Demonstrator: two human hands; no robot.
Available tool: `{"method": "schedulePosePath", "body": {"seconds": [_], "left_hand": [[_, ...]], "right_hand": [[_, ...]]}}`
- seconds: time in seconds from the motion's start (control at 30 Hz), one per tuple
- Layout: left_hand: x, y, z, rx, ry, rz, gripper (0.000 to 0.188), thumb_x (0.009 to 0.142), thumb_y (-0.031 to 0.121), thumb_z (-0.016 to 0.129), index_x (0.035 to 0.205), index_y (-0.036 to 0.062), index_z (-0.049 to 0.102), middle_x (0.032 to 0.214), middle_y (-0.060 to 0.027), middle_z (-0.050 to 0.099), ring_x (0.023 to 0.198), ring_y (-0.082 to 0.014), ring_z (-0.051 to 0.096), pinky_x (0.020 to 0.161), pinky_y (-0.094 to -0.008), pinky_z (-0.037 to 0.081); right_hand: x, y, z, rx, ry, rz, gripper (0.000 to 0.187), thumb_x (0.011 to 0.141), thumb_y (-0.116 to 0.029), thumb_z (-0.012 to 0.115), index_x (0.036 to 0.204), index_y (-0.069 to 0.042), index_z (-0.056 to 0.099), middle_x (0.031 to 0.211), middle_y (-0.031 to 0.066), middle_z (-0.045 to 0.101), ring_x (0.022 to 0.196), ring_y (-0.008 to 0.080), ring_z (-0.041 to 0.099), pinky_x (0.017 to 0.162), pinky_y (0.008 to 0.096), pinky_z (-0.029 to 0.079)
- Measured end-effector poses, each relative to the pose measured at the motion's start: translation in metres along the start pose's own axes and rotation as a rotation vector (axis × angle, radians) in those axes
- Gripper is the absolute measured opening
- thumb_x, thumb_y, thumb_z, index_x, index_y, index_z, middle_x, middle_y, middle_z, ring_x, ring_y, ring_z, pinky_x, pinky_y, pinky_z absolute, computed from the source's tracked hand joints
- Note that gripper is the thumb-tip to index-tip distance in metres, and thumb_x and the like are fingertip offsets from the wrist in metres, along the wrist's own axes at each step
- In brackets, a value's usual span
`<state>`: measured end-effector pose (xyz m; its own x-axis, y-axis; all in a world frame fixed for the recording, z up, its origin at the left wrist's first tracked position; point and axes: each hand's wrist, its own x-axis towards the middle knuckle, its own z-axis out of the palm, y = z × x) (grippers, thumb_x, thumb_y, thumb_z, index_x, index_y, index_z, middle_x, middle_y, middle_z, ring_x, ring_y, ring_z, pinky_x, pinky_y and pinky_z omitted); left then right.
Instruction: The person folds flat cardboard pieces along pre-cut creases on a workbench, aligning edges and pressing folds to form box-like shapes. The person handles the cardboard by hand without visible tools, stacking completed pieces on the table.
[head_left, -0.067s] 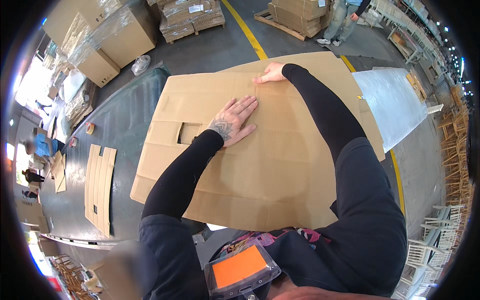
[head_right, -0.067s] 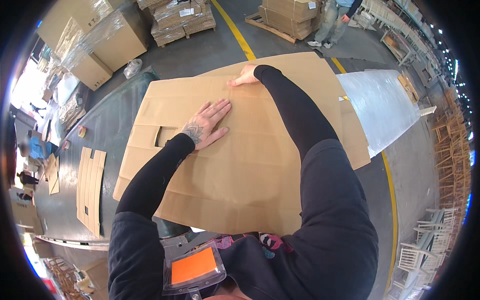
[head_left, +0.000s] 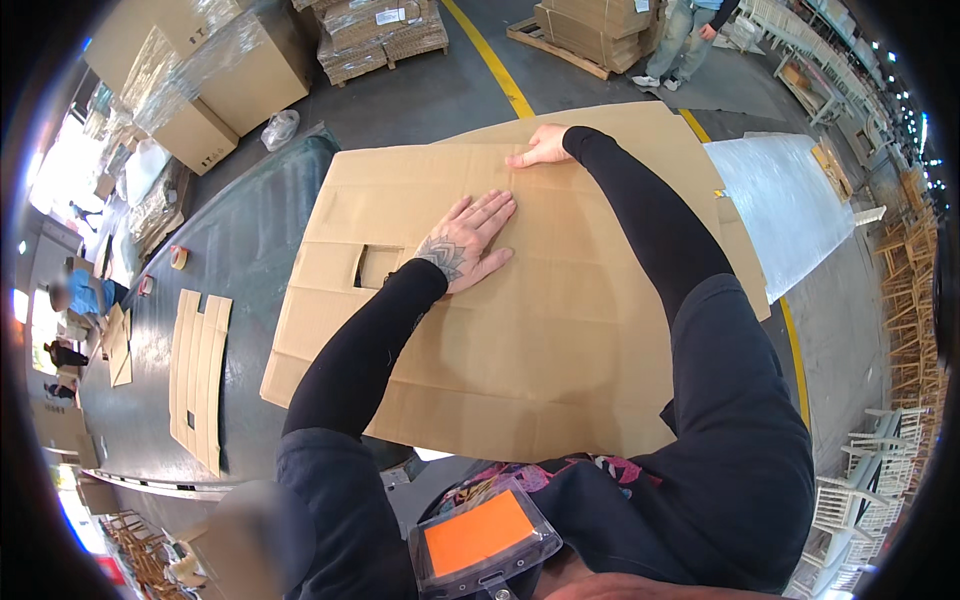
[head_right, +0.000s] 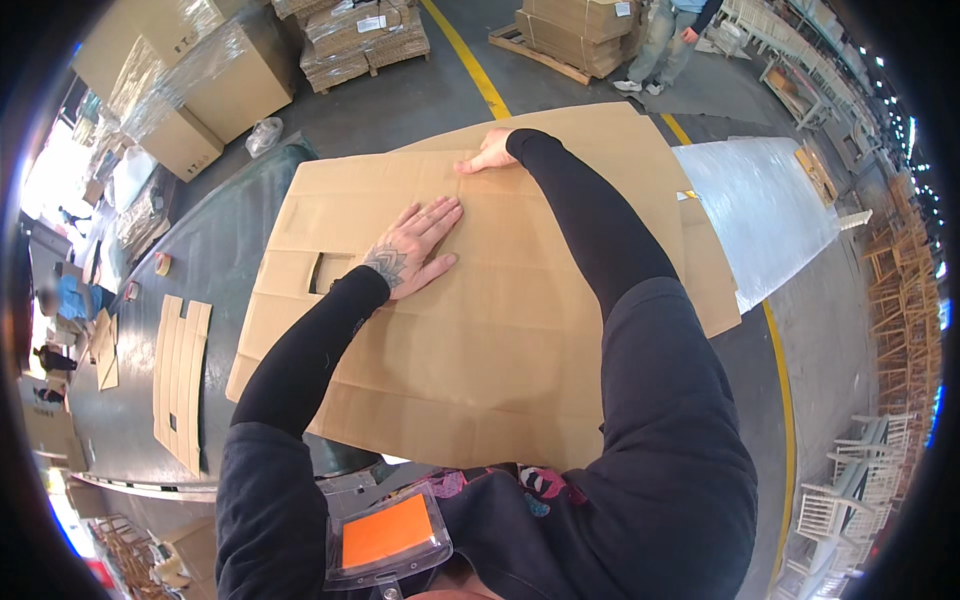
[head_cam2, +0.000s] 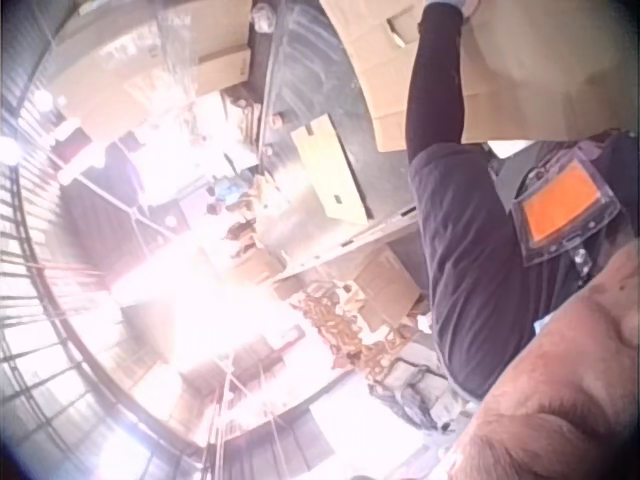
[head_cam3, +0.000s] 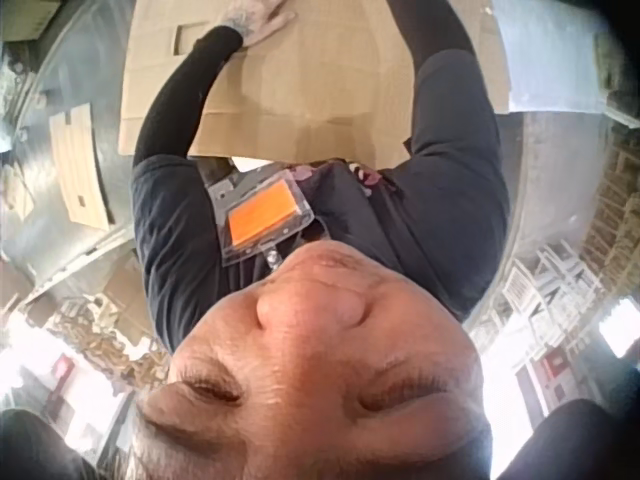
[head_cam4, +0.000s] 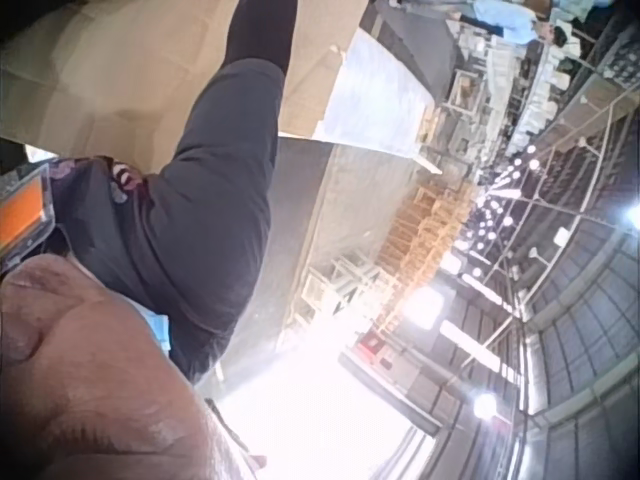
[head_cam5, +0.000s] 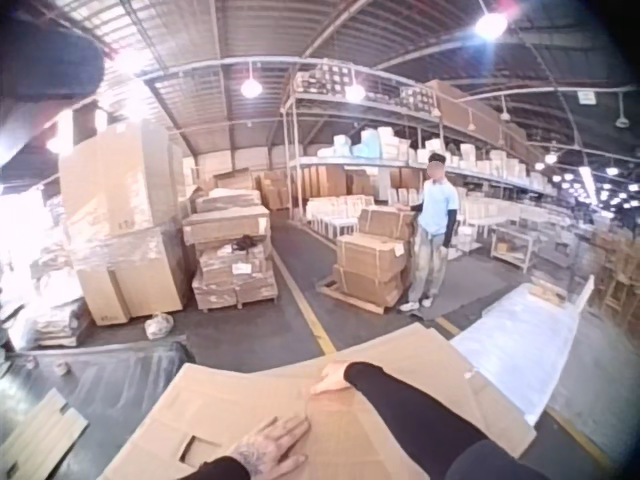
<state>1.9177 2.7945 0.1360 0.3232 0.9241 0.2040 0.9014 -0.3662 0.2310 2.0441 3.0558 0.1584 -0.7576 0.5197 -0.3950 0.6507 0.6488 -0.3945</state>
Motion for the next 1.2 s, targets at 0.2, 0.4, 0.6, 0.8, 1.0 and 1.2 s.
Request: {"method": "schedulePosePath", "body": {"seconds": [0.2, 0.4, 0.6, 0.8, 1.0, 1.2], "left_hand": [[0.022, 0.000, 0.003, 0.010, 0.013, 0.036, 0.069, 0.098, 0.042, 0.052, 0.153, 0.0040, 0.037, 0.160, -0.0135, 0.037, 0.150, -0.0283, 0.031, 0.124, -0.0483, 0.023], [0.012, -0.006, 0.002, -0.026, -0.018, -0.005, 0.069, 0.095, 0.038, 0.056, 0.154, 0.0063, 0.038, 0.159, -0.0145, 0.039, 0.150, -0.0272, 0.032, 0.123, -0.0502, 0.024], [0.005, -0.009, -0.005, 0.000, -0.013, -0.058, 0.069, 0.094, 0.039, 0.055, 0.153, 0.0053, 0.040, 0.159, -0.0146, 0.039, 0.149, -0.0261, 0.033, 0.124, -0.0486, 0.023], [0.021, 0.012, -0.002, -0.016, 0.149, -0.083, 0.069, 0.088, 0.043, 0.063, 0.142, 0.0014, 0.052, 0.143, -0.0214, 0.051, 0.139, -0.0329, 0.043, 0.113, -0.0488, 0.039], [-0.010, -0.001, 0.010, 0.073, 0.254, -0.331, 0.044, 0.081, 0.036, 0.066, 0.108, 0.0012, 0.069, 0.107, -0.0181, 0.064, 0.106, -0.0350, 0.062, 0.091, -0.0437, 0.054], [0.022, 0.009, 0.003, 0.127, 0.061, -0.371, 0.034, 0.081, 0.037, 0.060, 0.088, 0.0049, 0.069, 0.096, -0.0160, 0.064, 0.094, -0.0332, 0.064, 0.077, -0.0445, 0.056]], "right_hand": [[-0.018, 0.009, -0.012, -0.083, 0.171, 0.024, 0.088, 0.068, -0.080, 0.071, 0.103, 0.000, 0.073, 0.106, 0.0208, 0.072, 0.102, 0.0327, 0.069, 0.089, 0.0419, 0.052], [-0.077, -0.042, 0.032, -0.185, 0.656, -0.034, 0.048, 0.078, -0.049, 0.077, 0.103, -0.007, 0.071, 0.106, 0.0157, 0.073, 0.101, 0.0348, 0.069, 0.088, 0.0465, 0.054], [-0.074, -0.060, 0.011, -0.222, 0.452, -0.078, 0.047, 0.078, -0.047, 0.077, 0.102, -0.007, 0.071, 0.105, 0.0165, 0.073, 0.101, 0.0365, 0.068, 0.084, 0.0461, 0.055], [-0.006, -0.008, -0.013, 0.052, 0.152, -0.069, 0.069, 0.083, -0.051, 0.079, 0.123, 0.004, 0.066, 0.121, 0.0214, 0.070, 0.113, 0.0287, 0.066, 0.096, 0.0370, 0.051], [-0.066, -0.095, 0.049, -0.282, 0.585, -0.171, 0.026, 0.087, -0.022, 0.072, 0.106, -0.006, 0.064, 0.091, 0.0203, 0.071, 0.086, 0.0372, 0.069, 0.072, 0.0478, 0.054], [-0.080, -0.074, 0.074, -0.359, 0.846, -0.208, 0.013, 0.087, -0.012, 0.061, 0.097, -0.010, 0.053, 0.079, 0.0166, 0.068, 0.074, 0.0383, 0.069, 0.064, 0.0519, 0.052]]}}
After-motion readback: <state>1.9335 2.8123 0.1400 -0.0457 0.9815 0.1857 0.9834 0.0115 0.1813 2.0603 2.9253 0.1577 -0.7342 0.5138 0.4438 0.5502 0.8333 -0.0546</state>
